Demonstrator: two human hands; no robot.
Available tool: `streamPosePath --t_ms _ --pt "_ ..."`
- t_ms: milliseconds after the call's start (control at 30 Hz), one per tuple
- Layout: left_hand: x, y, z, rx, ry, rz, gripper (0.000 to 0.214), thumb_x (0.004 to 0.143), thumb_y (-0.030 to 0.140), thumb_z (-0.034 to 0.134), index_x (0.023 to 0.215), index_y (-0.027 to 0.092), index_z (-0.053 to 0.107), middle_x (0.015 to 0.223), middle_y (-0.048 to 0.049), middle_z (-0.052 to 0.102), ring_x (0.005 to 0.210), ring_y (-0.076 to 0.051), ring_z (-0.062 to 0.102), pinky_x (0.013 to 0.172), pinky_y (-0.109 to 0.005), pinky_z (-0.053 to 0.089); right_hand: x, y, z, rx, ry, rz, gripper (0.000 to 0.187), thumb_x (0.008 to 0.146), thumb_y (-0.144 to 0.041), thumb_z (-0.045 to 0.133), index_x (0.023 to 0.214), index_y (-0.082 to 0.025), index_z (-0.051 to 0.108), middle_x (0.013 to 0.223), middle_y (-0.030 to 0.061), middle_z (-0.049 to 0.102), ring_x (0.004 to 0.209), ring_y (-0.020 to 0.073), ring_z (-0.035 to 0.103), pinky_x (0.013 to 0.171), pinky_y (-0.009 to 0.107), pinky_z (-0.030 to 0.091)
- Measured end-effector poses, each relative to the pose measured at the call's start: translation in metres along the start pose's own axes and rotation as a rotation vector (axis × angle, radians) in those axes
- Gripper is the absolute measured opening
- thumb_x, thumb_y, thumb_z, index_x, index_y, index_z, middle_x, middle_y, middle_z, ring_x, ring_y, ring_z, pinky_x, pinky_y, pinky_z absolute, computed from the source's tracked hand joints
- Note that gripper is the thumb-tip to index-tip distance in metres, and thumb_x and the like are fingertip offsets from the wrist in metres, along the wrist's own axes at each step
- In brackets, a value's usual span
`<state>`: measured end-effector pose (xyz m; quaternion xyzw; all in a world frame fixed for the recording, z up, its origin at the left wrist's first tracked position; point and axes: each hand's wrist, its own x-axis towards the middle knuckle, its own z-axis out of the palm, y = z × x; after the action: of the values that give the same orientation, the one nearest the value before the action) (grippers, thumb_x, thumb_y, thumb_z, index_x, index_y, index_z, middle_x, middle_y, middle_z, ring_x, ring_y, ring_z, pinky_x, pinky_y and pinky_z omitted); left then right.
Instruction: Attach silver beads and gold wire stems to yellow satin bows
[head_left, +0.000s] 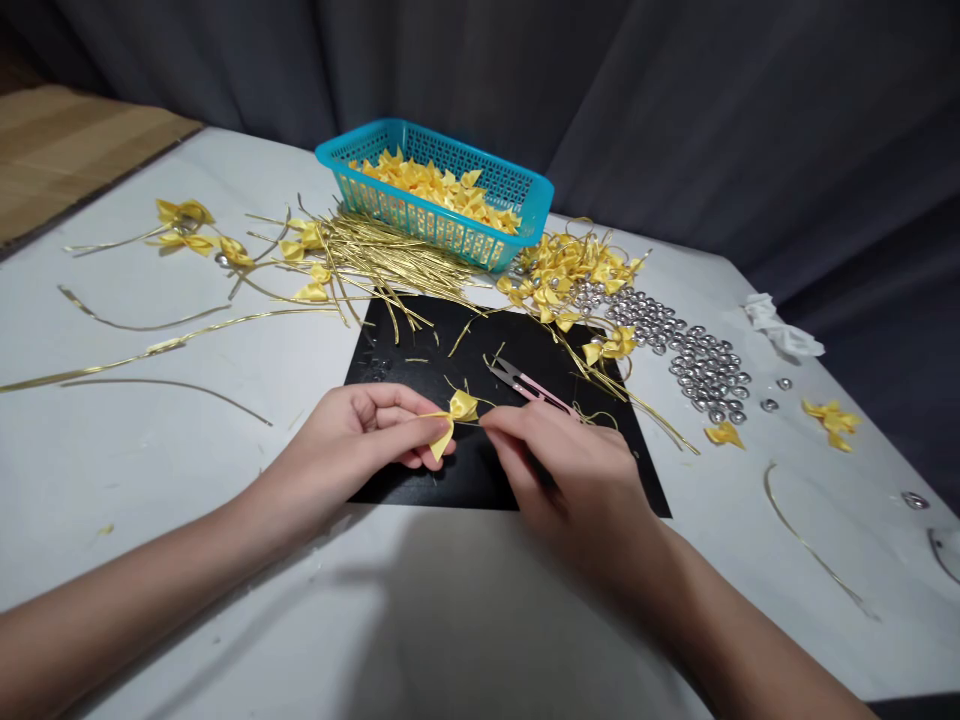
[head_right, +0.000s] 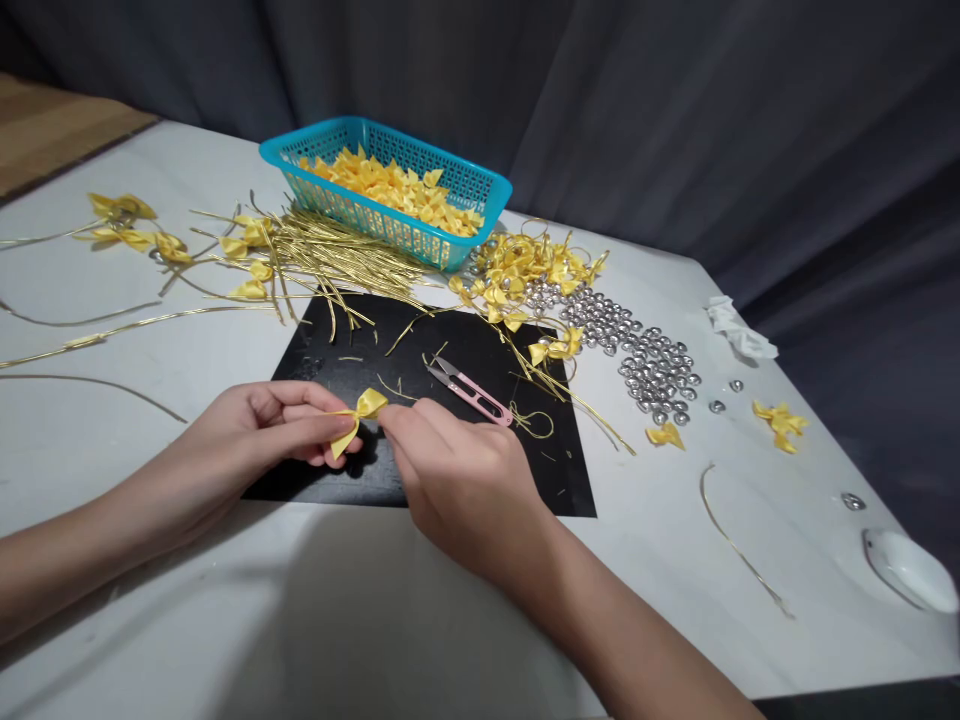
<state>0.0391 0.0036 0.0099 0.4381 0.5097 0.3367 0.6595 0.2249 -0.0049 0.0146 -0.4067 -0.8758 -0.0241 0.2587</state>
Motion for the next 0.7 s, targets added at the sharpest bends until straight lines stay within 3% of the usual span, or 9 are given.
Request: streamPosePath --t_ms 700 --pt "0.0015 -0.0036 -0.0029 -0.077 -0.054 -0.005 0.012 0.075 0.027 0.07 0.068 0.018 0.068 0.06 0.0023 0.069 0.057 -0.006 0.06 0.053 -0.011 0.045 -0.003 -0.0001 0.0037 -0.026 0.024 -0.019 0.015 0.086 -0.01 0.047 0.086 -0.02 0.059 0.08 -0.0021 0.068 0.069 0.0077 0.06 0.05 0.024 0.033"
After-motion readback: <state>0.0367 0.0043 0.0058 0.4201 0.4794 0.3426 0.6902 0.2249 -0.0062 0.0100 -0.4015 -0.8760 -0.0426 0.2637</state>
